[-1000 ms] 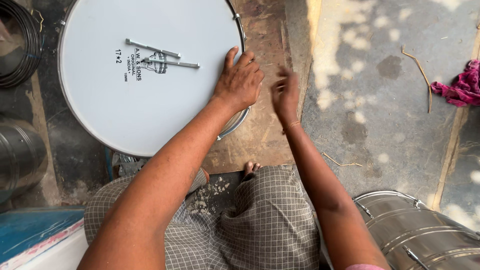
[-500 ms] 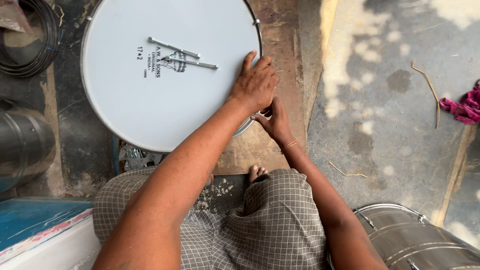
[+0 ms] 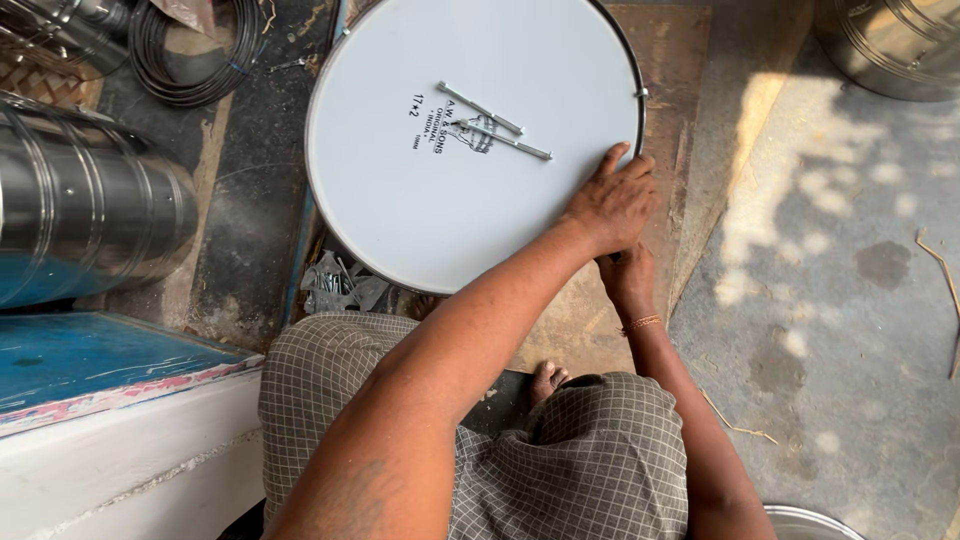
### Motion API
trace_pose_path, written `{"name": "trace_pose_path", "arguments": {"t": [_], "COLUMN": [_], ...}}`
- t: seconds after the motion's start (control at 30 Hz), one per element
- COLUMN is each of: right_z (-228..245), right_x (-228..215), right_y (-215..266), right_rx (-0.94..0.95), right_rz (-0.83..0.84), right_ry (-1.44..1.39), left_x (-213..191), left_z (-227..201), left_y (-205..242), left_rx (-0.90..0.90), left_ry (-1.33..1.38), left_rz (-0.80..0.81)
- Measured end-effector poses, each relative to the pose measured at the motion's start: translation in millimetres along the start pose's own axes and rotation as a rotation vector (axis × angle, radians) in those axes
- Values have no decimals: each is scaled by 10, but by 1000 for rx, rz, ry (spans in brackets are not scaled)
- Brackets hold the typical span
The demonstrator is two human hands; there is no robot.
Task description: The person is assembling a drum by tightening the tension rods around the drumhead using a wrench. They systematically move around the drum, securing each rod to ensure the drumhead is properly attached.
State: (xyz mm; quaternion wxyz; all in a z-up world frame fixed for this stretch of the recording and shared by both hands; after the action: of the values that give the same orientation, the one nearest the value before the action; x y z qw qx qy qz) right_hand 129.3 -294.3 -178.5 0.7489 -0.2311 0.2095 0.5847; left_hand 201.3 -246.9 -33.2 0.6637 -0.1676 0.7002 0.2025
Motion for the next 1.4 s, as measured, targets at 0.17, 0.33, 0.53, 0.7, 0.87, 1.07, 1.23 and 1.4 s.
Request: {"name": "trace_pose_path", "arguments": {"t": [0.17,0.33,0.53,0.7,0.87,1.07,1.23,1.4], "right_z": [-35,-154,-42,-245,-210,-284,-184,-19], "right_x": [35,88,45,99,94,125,67,24], "right_y": [162,25,89,-14,92,-36,66,-20], "right_rx": [121,47,81,142,72,56,93,107], "right_rz": [-3,14,-8,49,5,38,19,71], "right_ry": [-92,111,59,162,176,294,232,258], "left_x": [-34,58,11,52,-44,-18,-110,-105], "left_z": [-21,8,12,0,-1,-20,-48,-39], "left_y": [18,-13,-29,-32,-39,15,29,58], "left_rx": [6,-4,6,9,-20,-21,-9,-16], "left_ry": [-34,-38,-110,-62,-74,0,-43,-34], "left_rz": [-63,72,95,115,-128,139,71,159]}}
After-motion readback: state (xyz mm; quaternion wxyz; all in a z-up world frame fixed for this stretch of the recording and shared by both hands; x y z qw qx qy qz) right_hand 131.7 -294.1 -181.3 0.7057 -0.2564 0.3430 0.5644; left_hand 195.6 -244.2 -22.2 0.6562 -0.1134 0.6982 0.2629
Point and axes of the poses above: each hand's wrist, its own y-axis away from the middle knuckle, its own x-axis out of the palm, z = x × y, the point moved 7 cm from there along -y, towards the middle knuckle, and after that the axes turned 11 degrees about x, right-handed, at the moved point
